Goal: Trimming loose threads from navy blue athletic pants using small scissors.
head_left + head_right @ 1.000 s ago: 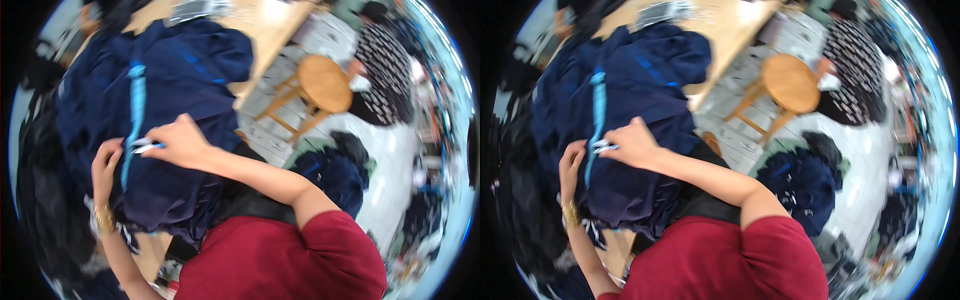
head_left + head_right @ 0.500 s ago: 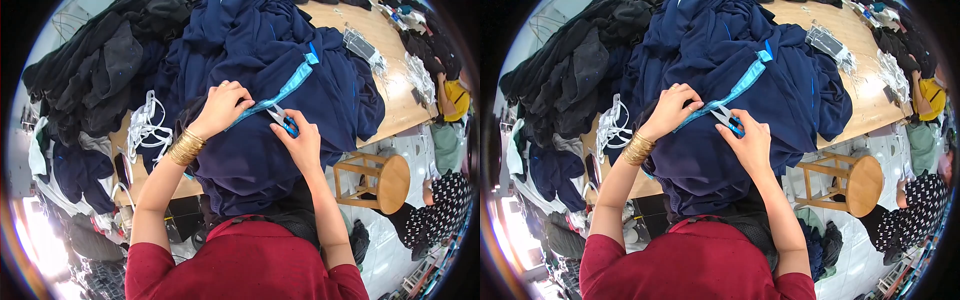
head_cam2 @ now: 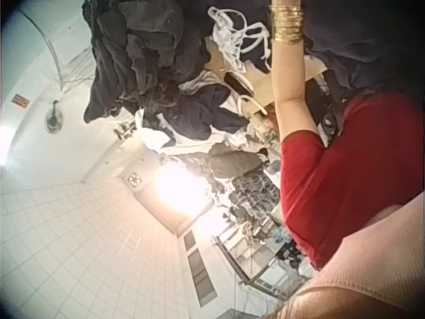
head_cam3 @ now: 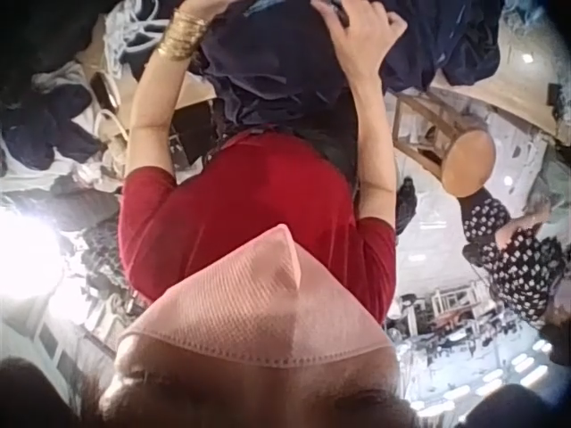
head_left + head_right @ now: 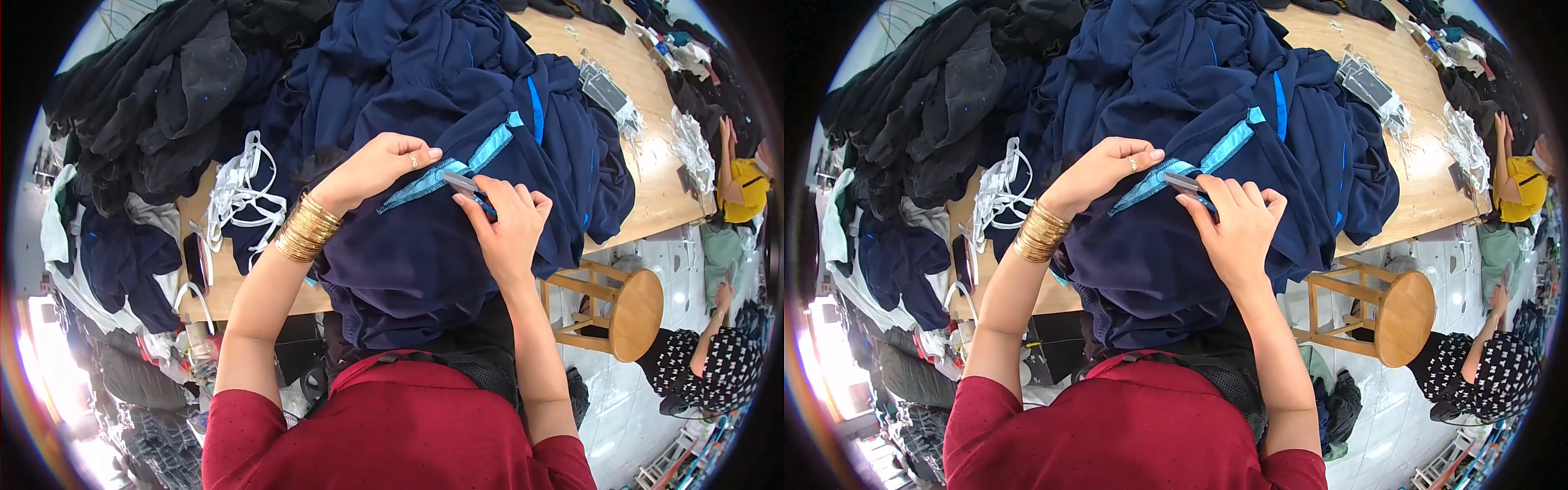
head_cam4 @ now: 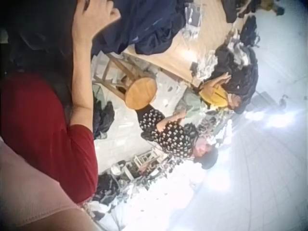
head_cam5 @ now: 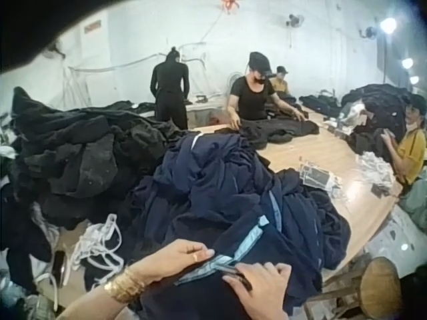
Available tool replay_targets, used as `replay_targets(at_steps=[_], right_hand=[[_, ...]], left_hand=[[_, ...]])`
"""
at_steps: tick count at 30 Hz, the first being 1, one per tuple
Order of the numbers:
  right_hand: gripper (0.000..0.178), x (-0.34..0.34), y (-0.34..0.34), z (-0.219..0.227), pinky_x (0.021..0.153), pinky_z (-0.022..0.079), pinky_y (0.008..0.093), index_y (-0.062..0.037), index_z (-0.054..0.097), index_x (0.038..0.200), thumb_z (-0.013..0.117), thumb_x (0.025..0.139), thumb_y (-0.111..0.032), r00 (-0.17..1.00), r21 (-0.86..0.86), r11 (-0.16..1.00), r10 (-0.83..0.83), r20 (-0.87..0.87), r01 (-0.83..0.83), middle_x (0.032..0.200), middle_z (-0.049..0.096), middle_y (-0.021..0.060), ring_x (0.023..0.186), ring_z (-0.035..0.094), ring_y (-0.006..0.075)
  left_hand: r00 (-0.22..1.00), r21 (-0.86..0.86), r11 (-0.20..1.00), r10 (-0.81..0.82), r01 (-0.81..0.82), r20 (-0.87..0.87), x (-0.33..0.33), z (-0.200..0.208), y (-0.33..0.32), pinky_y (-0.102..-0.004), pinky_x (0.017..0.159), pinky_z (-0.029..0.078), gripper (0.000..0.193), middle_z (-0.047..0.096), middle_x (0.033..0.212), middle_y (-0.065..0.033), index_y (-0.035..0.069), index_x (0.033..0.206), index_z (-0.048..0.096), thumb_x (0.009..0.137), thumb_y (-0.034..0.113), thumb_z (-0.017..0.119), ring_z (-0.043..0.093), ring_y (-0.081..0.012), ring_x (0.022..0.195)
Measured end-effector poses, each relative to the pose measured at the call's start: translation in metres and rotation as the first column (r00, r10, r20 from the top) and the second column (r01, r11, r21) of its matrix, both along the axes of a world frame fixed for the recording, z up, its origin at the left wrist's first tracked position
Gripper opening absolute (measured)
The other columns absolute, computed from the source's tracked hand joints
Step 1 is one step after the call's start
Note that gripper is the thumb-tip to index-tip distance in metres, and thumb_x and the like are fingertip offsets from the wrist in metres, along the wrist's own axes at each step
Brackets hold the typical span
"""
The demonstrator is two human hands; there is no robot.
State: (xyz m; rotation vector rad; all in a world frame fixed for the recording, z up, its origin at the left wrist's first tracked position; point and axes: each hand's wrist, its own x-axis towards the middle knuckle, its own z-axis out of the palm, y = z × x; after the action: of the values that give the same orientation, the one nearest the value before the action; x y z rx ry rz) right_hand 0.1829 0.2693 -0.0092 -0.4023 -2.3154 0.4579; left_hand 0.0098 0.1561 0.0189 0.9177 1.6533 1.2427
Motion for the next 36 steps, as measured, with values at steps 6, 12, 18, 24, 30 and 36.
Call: replay_targets(at_steps=[6, 12, 18, 24, 30, 36], right_hand=[[0.023, -0.0005, 0.0001, 0.0021, 0.070, 0.029, 0.0316, -0.0111, 0.064, 0.087, 0.071, 0.075, -0.030, 1.000, 0.072, 0.997, -0.005, 0.025, 0.003, 0.073, 0.059, -0.0014, 0.064, 0.048, 0.0144], [0.023, -0.0021, 0.0000, -0.0005, 0.070, 0.028, 0.0321, -0.0124, 0.063, 0.087, 0.070, 0.075, -0.031, 1.000, 0.093, 0.996, -0.009, 0.018, 0.007, 0.070, 0.057, -0.0020, 0.064, 0.048, 0.0145], [0.023, -0.0035, -0.0024, 0.0005, 0.070, 0.029, 0.0310, -0.0110, 0.064, 0.087, 0.071, 0.075, -0.029, 1.000, 0.068, 0.998, 0.007, 0.018, -0.008, 0.073, 0.060, -0.0018, 0.063, 0.048, 0.0139], [0.024, -0.0047, -0.0026, 0.0010, 0.071, 0.029, 0.0301, -0.0092, 0.065, 0.087, 0.072, 0.075, -0.028, 0.999, 0.050, 0.999, 0.018, 0.031, -0.020, 0.078, 0.063, -0.0014, 0.063, 0.049, 0.0135], [0.024, -0.0046, -0.0010, -0.0017, 0.070, 0.028, 0.0322, -0.0114, 0.064, 0.088, 0.070, 0.076, -0.031, 1.000, 0.056, 0.998, 0.010, 0.005, -0.010, 0.072, 0.058, -0.0012, 0.064, 0.048, 0.0147], [0.024, -0.0039, -0.0031, 0.0011, 0.071, 0.029, 0.0302, -0.0090, 0.065, 0.087, 0.072, 0.075, -0.028, 0.999, 0.060, 0.998, 0.011, 0.035, -0.013, 0.079, 0.064, -0.0013, 0.063, 0.050, 0.0133]], left_hand=[[1.000, -0.023, 1.000, -0.013, 0.013, -0.003, 0.0014, -0.0015, 0.0005, -0.0193, 0.062, 0.032, 0.032, 0.042, 0.068, 0.0091, 0.001, 0.077, 0.060, 0.093, 0.028, 0.054, 0.034, -0.0011, 0.067], [1.000, -0.017, 1.000, -0.021, 0.021, 0.016, 0.0008, -0.0012, -0.0007, -0.0190, 0.062, 0.033, 0.031, 0.043, 0.069, 0.0091, 0.001, 0.079, 0.061, 0.094, 0.028, 0.053, 0.035, -0.0009, 0.067], [0.998, -0.020, 0.999, -0.045, 0.046, 0.040, -0.0024, -0.0054, -0.0001, -0.0185, 0.065, 0.034, 0.030, 0.048, 0.071, 0.0086, 0.002, 0.083, 0.064, 0.094, 0.028, 0.053, 0.038, -0.0006, 0.069], [0.998, -0.035, 0.998, -0.055, 0.056, 0.037, -0.0048, -0.0070, -0.0003, -0.0180, 0.066, 0.035, 0.031, 0.049, 0.073, 0.0086, 0.002, 0.085, 0.065, 0.093, 0.030, 0.054, 0.038, -0.0007, 0.070], [0.997, -0.039, 0.997, -0.062, 0.063, 0.042, -0.0061, -0.0069, -0.0007, -0.0180, 0.067, 0.036, 0.032, 0.049, 0.073, 0.0086, 0.002, 0.086, 0.065, 0.093, 0.031, 0.055, 0.039, -0.0006, 0.070], [0.996, -0.032, 0.997, -0.065, 0.067, 0.060, -0.0060, -0.0089, -0.0008, -0.0176, 0.069, 0.037, 0.031, 0.054, 0.077, 0.0080, 0.001, 0.089, 0.066, 0.093, 0.030, 0.054, 0.042, -0.0002, 0.073]])
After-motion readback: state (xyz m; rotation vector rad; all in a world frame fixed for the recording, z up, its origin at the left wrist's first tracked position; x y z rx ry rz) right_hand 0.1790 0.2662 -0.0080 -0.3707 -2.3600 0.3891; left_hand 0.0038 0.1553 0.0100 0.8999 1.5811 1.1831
